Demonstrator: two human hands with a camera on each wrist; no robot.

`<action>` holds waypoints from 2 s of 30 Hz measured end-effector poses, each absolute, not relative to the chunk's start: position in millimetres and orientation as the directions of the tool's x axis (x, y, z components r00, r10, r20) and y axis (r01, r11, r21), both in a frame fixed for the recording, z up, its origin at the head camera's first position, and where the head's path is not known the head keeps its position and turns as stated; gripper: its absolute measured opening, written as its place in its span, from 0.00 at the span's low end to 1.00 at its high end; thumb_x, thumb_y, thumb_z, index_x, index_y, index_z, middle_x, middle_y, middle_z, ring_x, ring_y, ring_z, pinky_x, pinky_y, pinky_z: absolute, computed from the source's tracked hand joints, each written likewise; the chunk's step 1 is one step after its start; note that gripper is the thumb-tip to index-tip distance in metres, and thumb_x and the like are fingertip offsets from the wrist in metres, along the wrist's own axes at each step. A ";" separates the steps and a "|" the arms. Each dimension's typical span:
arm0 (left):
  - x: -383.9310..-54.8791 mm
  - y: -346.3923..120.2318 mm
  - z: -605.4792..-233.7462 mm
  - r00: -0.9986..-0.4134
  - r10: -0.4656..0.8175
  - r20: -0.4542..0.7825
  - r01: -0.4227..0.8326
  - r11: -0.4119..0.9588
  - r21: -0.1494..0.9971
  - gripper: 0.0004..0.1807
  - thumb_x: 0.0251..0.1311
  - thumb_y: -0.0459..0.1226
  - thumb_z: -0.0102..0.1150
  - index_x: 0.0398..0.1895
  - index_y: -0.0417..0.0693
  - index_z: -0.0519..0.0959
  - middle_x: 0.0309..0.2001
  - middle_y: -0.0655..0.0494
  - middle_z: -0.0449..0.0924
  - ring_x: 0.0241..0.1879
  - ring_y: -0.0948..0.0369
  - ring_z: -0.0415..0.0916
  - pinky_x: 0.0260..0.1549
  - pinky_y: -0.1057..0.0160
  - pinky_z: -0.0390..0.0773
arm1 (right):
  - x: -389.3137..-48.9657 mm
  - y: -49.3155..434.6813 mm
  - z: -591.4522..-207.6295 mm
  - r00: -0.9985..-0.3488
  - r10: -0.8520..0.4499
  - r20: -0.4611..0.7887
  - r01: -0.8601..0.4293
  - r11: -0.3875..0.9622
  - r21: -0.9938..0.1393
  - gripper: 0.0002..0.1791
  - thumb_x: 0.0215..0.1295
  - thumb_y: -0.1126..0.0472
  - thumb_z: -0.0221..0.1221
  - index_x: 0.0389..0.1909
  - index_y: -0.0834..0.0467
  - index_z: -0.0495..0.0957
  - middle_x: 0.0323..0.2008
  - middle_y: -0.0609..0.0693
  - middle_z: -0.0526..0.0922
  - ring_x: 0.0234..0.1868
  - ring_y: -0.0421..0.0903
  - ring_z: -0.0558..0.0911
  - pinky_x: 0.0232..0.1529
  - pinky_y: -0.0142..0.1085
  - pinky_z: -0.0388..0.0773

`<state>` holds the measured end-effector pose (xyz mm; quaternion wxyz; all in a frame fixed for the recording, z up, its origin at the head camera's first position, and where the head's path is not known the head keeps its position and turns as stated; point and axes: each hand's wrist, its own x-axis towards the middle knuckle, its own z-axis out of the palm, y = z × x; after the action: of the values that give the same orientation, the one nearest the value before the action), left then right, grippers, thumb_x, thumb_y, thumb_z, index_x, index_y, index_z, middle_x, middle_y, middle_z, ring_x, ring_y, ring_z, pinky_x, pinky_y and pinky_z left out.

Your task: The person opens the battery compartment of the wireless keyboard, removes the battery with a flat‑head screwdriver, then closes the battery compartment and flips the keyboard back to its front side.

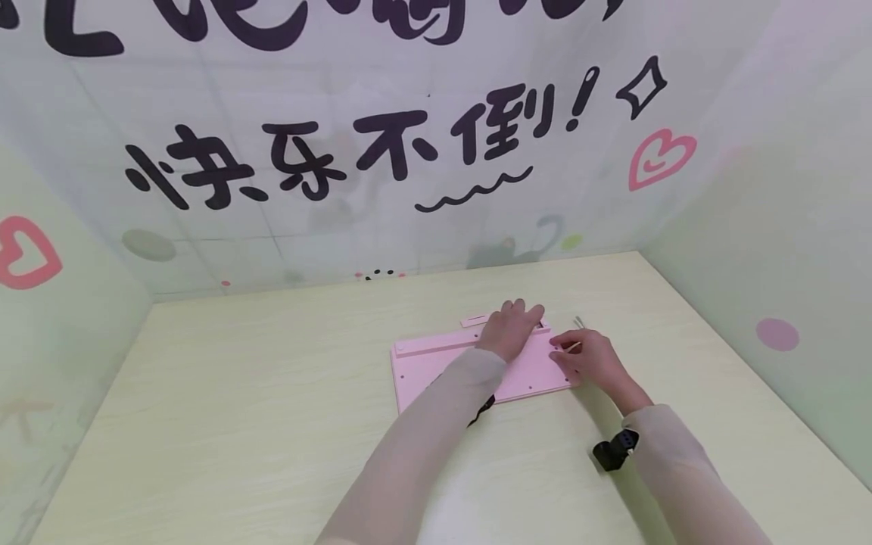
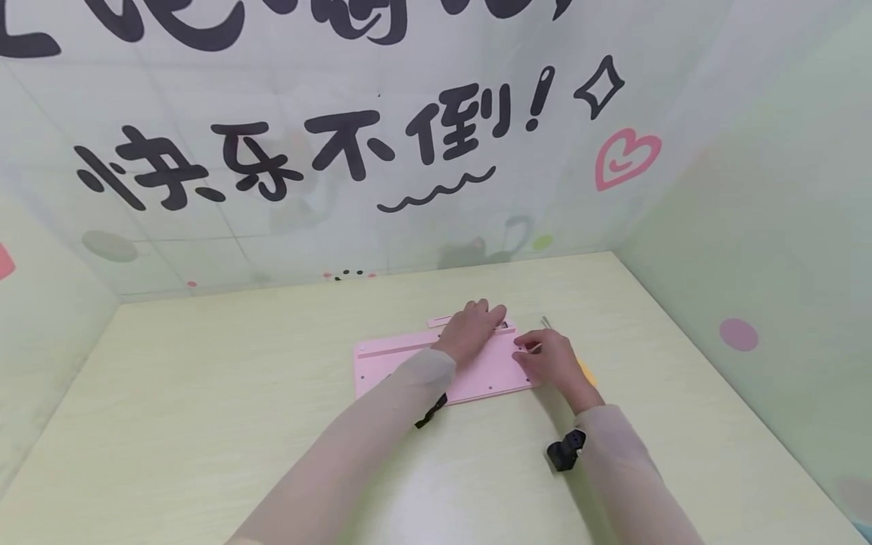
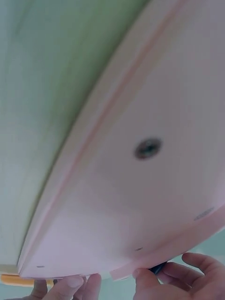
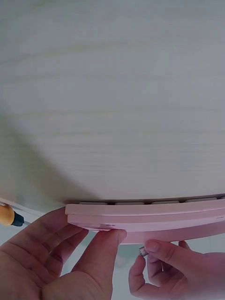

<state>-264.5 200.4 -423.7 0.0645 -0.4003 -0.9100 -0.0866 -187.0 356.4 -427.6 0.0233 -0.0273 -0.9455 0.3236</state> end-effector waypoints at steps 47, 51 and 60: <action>-274.1 171.0 -419.4 -0.706 0.672 0.224 0.674 0.542 0.502 0.11 0.62 0.37 0.54 0.47 0.54 0.79 0.38 0.62 0.75 0.40 0.65 0.71 0.39 0.70 0.72 | -187.0 354.3 -427.0 -0.995 0.102 -0.018 0.091 0.781 -0.618 0.13 0.55 0.67 0.63 0.42 0.66 0.80 0.35 0.58 0.80 0.34 0.50 0.78 0.30 0.35 0.76; -276.9 165.9 -418.5 -0.701 0.679 0.221 0.687 0.557 0.468 0.12 0.63 0.36 0.52 0.48 0.54 0.79 0.39 0.62 0.75 0.40 0.65 0.71 0.40 0.70 0.72 | -185.9 353.1 -425.5 -0.994 0.103 -0.023 0.095 0.779 -0.619 0.13 0.55 0.66 0.63 0.42 0.66 0.79 0.35 0.58 0.80 0.34 0.51 0.77 0.30 0.35 0.75; -278.3 149.9 -408.9 -0.691 0.694 0.199 0.702 0.582 0.410 0.12 0.65 0.36 0.50 0.49 0.54 0.78 0.39 0.61 0.74 0.39 0.67 0.72 0.38 0.73 0.72 | -185.9 350.3 -426.1 -0.994 0.105 -0.031 0.102 0.780 -0.618 0.14 0.55 0.66 0.63 0.43 0.66 0.80 0.35 0.58 0.80 0.35 0.51 0.76 0.31 0.34 0.75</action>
<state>-278.3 149.9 -408.9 0.0086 -0.3927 -0.8893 -0.2343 -185.9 350.3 -426.1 0.0025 -0.0550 -0.9433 0.3272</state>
